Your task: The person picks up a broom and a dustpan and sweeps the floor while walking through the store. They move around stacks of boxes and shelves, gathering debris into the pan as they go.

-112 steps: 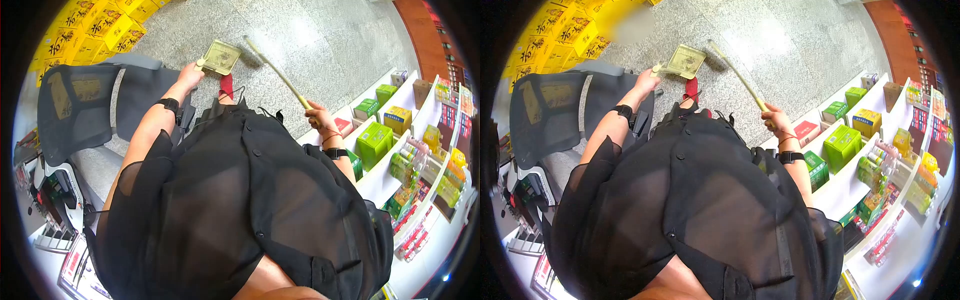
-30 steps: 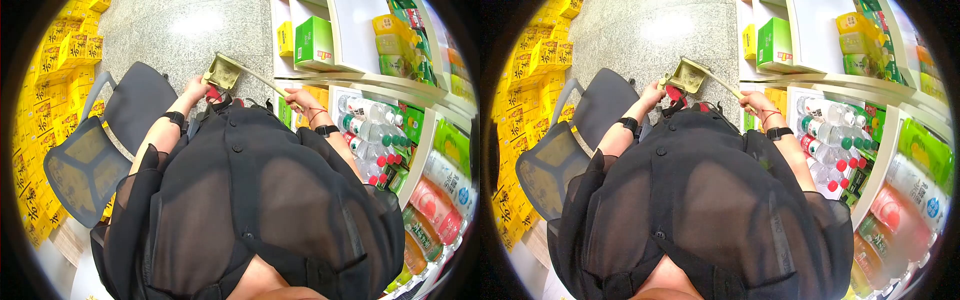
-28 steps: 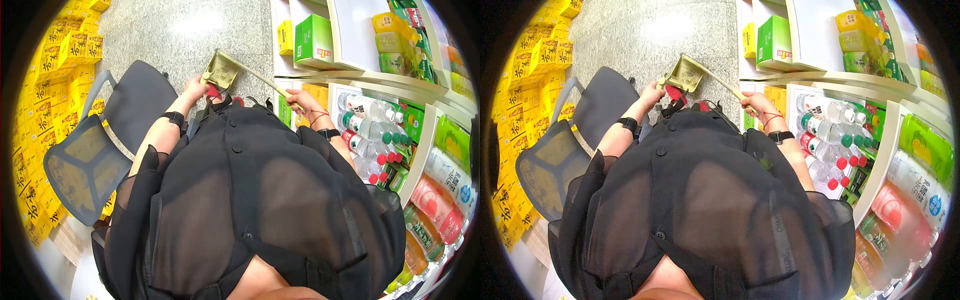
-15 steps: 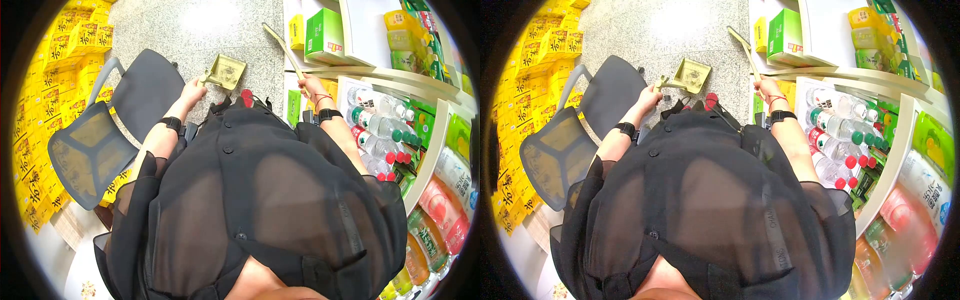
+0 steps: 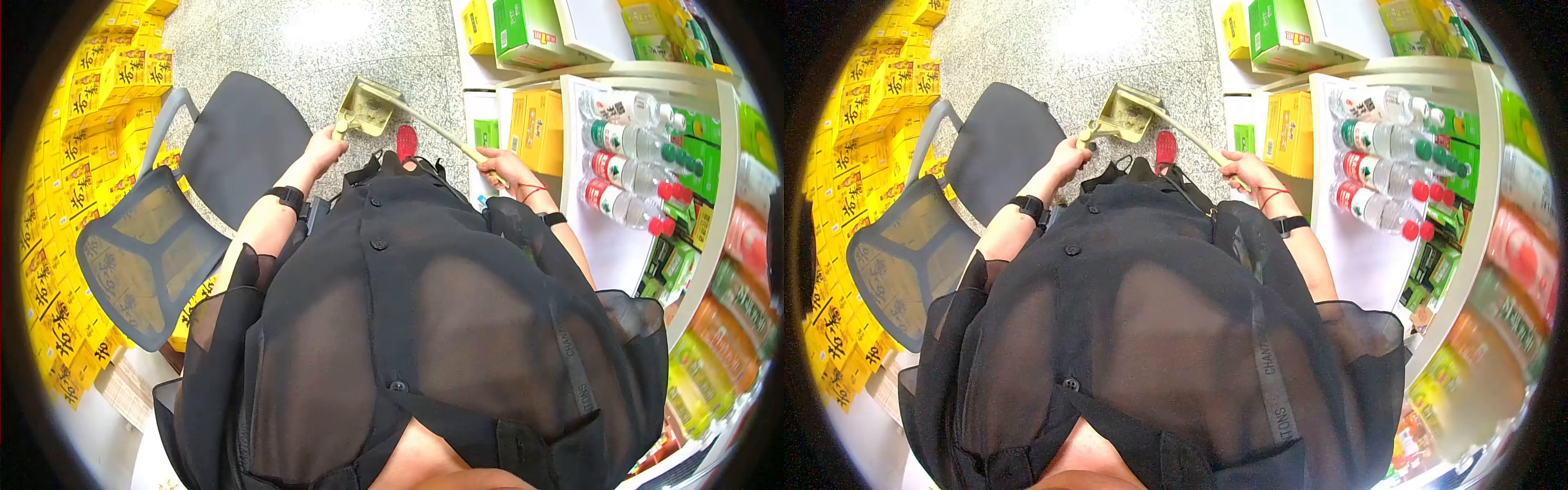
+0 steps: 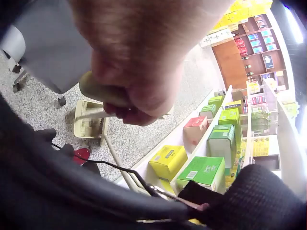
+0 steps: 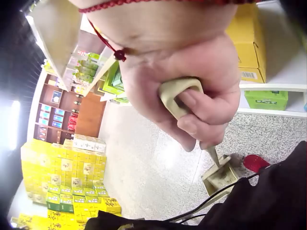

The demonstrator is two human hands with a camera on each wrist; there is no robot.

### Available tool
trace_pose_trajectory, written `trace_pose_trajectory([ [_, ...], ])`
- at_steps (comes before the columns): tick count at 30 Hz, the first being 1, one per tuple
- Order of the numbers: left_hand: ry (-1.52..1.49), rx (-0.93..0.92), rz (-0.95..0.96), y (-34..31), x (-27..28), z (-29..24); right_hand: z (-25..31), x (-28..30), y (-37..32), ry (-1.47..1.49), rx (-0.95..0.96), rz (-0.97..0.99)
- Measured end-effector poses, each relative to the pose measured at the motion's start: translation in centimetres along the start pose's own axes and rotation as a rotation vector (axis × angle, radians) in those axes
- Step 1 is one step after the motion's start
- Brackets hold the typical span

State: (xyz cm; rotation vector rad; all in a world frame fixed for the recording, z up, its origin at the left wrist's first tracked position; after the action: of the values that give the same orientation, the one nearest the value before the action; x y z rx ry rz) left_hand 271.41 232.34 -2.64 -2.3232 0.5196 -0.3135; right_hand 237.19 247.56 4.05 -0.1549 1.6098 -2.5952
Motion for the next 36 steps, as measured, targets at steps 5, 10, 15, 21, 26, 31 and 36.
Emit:
trace_pose_trajectory([
  [5, 0.067, -0.048, 0.025, -1.5, 1.3, 2.3, -4.3, -2.8, -4.1, 0.1, 0.028, -0.071],
  [10, 0.037, -0.021, 0.042, -4.3, 2.1, 4.9, -8.5, -2.4, -4.7, 0.222, 0.028, -0.204],
  [15, 0.022, -0.004, 0.077, -6.6, 2.4, 6.5, -12.4, -2.7, -2.6, 0.216, -0.071, -0.257],
  [21, 0.089, 0.027, 0.132, -7.6, 1.3, 9.1, -15.2, -9.8, -2.8, 0.257, -0.042, -0.193],
  [26, 0.116, 0.002, 0.195, -8.9, -0.7, 9.4, -17.3, -13.5, -4.9, 0.185, -0.025, -0.085],
  [31, 0.217, -0.039, 0.139, -8.9, -0.9, 10.6, -17.4, -12.5, -9.9, 0.123, 0.036, -0.075],
  [36, 0.104, -0.049, 0.086, -10.7, -2.8, 12.2, -21.0, -8.1, -11.6, 0.166, 0.037, -0.163],
])
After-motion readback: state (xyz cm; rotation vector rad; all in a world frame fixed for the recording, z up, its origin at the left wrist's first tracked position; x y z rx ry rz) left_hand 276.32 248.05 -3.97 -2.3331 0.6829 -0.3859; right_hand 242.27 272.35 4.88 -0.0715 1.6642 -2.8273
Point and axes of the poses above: each hand's wrist, its own y-axis towards the middle knuckle, its own x-axis out of the back of the hand, z = x × y, the point moved 6 cm from there along y, towards the middle knuckle, and after that the axes turned 12 degrees about -y, right-handed, at the moved point
